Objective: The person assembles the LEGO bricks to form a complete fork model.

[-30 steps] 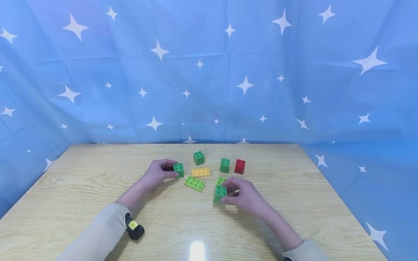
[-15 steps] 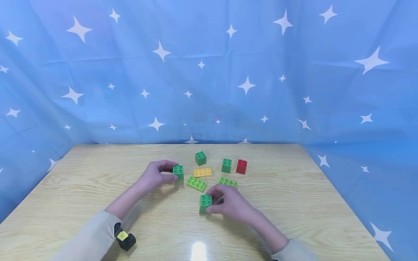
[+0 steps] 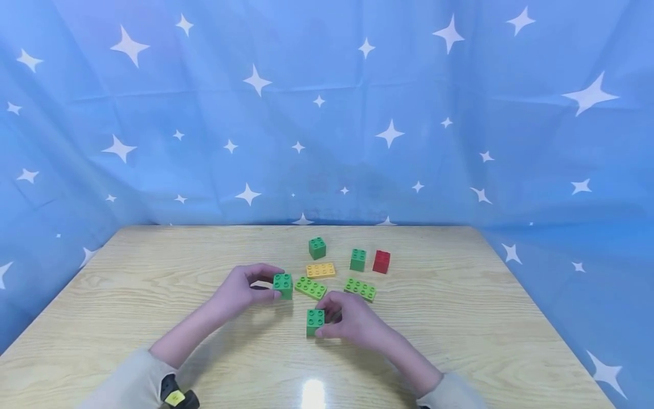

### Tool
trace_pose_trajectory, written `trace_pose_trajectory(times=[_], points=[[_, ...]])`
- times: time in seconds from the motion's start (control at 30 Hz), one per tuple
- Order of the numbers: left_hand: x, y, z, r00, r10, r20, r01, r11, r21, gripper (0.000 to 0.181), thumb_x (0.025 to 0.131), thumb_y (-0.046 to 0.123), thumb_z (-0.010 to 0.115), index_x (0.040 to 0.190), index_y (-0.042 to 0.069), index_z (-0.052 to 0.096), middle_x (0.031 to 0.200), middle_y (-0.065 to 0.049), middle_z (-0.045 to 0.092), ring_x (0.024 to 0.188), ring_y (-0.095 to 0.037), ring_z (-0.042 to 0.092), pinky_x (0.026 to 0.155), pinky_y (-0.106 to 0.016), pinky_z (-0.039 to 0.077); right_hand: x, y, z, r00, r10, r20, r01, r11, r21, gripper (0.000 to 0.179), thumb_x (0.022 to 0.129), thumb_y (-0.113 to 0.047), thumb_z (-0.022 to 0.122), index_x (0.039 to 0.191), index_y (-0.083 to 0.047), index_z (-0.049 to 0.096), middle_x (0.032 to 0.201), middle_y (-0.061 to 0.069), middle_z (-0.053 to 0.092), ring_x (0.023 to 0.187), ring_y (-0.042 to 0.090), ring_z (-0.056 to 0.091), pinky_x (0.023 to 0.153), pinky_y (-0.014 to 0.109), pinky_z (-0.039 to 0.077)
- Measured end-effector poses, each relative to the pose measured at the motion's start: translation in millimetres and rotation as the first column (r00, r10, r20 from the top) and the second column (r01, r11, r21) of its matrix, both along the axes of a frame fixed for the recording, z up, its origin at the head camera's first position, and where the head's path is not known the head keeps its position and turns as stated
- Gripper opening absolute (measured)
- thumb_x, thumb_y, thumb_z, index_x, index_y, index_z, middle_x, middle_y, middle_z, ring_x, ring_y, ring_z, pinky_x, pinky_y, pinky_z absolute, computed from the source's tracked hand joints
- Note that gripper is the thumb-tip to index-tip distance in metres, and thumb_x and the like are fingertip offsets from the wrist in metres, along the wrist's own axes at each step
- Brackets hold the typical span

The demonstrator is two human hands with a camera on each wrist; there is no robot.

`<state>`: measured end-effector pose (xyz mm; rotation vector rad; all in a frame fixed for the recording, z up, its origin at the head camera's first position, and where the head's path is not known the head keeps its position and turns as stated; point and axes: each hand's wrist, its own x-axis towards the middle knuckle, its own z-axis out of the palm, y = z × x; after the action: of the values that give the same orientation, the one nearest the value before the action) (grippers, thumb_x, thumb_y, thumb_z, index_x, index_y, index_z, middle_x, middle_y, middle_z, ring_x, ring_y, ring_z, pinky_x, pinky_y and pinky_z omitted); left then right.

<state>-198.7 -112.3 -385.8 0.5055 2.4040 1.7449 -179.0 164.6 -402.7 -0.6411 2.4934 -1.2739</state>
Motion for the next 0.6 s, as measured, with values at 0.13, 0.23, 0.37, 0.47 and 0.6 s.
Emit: trace_pose_trajectory(times=[0.13, 0.23, 0.37, 0.47, 0.6], points=[[8.1, 5.6, 1.0, 1.0, -0.018, 0.009, 0.018, 1.0, 0.004, 0.038, 0.088, 0.005, 0.08, 0.124, 0.002, 0.07, 0.113, -0.007, 0.071, 0.108, -0.029, 0.067, 0.087, -0.033, 0.059, 0.3, 0.1, 0.3, 1.0, -0.009, 0.007, 0.009, 1.0, 0.007, 0.038, 0.081, -0.017, 0.088, 0.114, -0.01, 0.071, 0.097, -0.003, 0.067, 0.091, 0.02, 0.062, 0.079, 0.025, 0.056], [12.7, 9.5, -0.9, 0.999, -0.034, 0.013, 0.034, 0.999, 0.014, 0.038, 0.087, 0.004, 0.08, 0.124, 0.001, 0.07, 0.113, -0.008, 0.071, 0.108, -0.028, 0.067, 0.087, -0.032, 0.059, 0.3, 0.4, -0.3, 1.0, -0.011, 0.005, 0.011, 1.0, 0.01, 0.039, 0.081, -0.018, 0.089, 0.115, -0.01, 0.071, 0.097, -0.003, 0.067, 0.091, 0.02, 0.062, 0.078, 0.025, 0.056], [17.9, 13.4, -5.6, 0.998, -0.057, 0.02, 0.056, 0.998, 0.034, 0.04, 0.086, 0.002, 0.08, 0.123, -0.002, 0.068, 0.115, -0.01, 0.071, 0.109, -0.028, 0.066, 0.088, -0.032, 0.059, 0.0, 1.1, -2.4, 1.0, -0.01, -0.001, 0.01, 1.0, 0.005, 0.038, 0.082, -0.018, 0.088, 0.115, -0.009, 0.071, 0.097, -0.003, 0.067, 0.091, 0.021, 0.062, 0.078, 0.026, 0.056], [21.3, 16.1, -9.6, 0.997, -0.065, 0.04, 0.063, 0.997, 0.05, 0.04, 0.085, 0.002, 0.08, 0.123, -0.001, 0.068, 0.116, -0.01, 0.07, 0.11, -0.029, 0.066, 0.087, -0.031, 0.059, 0.0, 1.4, -4.1, 1.0, -0.006, -0.003, 0.006, 1.0, -0.004, 0.037, 0.082, -0.018, 0.088, 0.114, -0.009, 0.071, 0.096, -0.002, 0.067, 0.091, 0.021, 0.062, 0.077, 0.026, 0.055], [25.2, 20.3, -12.7, 0.995, -0.077, 0.056, 0.072, 0.993, 0.091, 0.038, 0.085, 0.001, 0.079, 0.122, -0.001, 0.068, 0.117, -0.01, 0.069, 0.111, -0.03, 0.067, 0.087, -0.031, 0.059, 0.0, 1.2, -5.0, 1.0, -0.007, -0.003, 0.007, 1.0, -0.016, 0.036, 0.083, -0.019, 0.087, 0.114, -0.009, 0.071, 0.096, -0.002, 0.067, 0.091, 0.02, 0.062, 0.078, 0.026, 0.055]])
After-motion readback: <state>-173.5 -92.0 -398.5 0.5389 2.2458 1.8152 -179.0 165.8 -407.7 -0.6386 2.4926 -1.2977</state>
